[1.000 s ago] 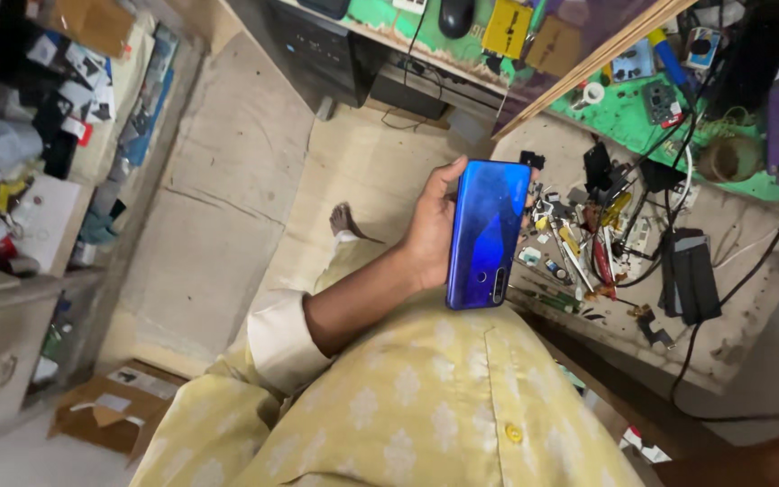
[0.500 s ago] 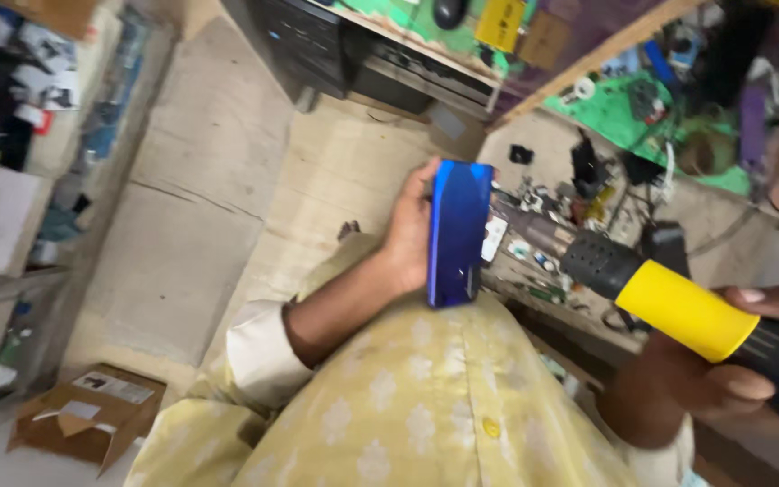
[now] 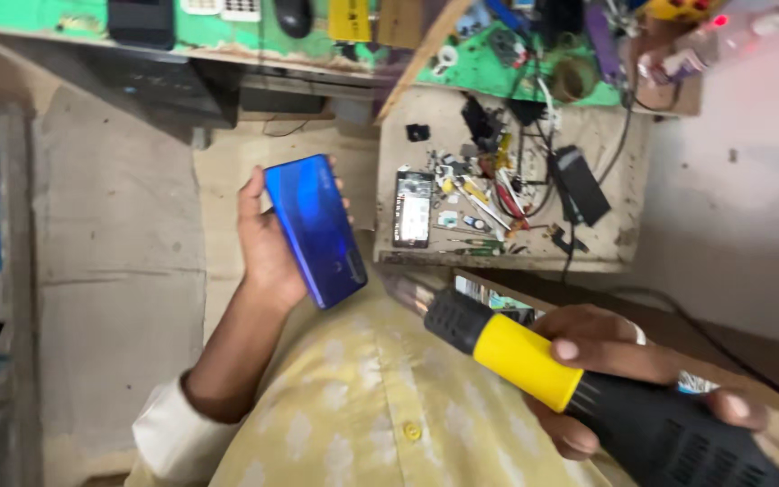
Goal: The person holds a blue smartphone and a screen protector package, then uses a heat gun to warm the phone's back cover. They proceed to pry open the back cover, separating it from the main body to expose the internal components.
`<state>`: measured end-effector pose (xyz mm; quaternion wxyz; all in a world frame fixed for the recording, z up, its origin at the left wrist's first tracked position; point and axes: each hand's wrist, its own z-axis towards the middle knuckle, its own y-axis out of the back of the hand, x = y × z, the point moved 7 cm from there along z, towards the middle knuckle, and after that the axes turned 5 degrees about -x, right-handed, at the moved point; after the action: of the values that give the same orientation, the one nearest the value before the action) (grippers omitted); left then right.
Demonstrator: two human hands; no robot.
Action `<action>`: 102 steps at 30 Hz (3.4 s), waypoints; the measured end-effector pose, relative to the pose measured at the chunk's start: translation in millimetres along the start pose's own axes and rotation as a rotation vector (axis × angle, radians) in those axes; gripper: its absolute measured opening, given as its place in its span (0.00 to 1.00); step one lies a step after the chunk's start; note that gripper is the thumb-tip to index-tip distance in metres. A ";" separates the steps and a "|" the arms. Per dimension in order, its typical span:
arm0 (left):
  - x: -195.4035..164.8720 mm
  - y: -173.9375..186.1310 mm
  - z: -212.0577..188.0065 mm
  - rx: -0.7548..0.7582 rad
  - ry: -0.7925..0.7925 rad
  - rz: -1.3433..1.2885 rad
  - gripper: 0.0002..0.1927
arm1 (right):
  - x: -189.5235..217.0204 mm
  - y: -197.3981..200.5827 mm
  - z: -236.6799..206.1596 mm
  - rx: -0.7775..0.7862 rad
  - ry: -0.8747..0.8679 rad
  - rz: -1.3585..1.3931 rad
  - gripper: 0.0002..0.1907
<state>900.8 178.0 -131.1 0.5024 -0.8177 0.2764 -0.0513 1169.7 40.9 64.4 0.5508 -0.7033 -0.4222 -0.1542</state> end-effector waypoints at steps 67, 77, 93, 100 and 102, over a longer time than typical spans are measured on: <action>64.3 68.4 -55.1 -0.033 -0.385 -0.040 0.27 | -11.6 -46.0 174.4 0.524 1.095 -0.384 0.15; 71.1 53.6 -52.4 0.027 -0.360 -0.118 0.32 | -25.5 -23.6 187.2 0.435 1.036 -0.437 0.22; 73.3 45.3 -62.8 0.099 -0.431 -0.262 0.39 | -33.2 -15.7 198.1 0.440 1.310 -0.572 0.37; 71.4 72.6 -63.4 -0.078 -0.475 -0.092 0.40 | -27.4 -39.6 170.9 0.431 1.235 -0.572 0.31; 68.6 76.6 -63.0 -0.074 -0.501 -0.071 0.39 | -28.9 -47.4 162.7 0.510 1.205 -0.528 0.30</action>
<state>905.1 67.3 -178.6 0.5229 -0.8318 0.1164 0.1453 1075.9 177.6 19.0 0.7805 -0.2187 -0.2233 -0.5414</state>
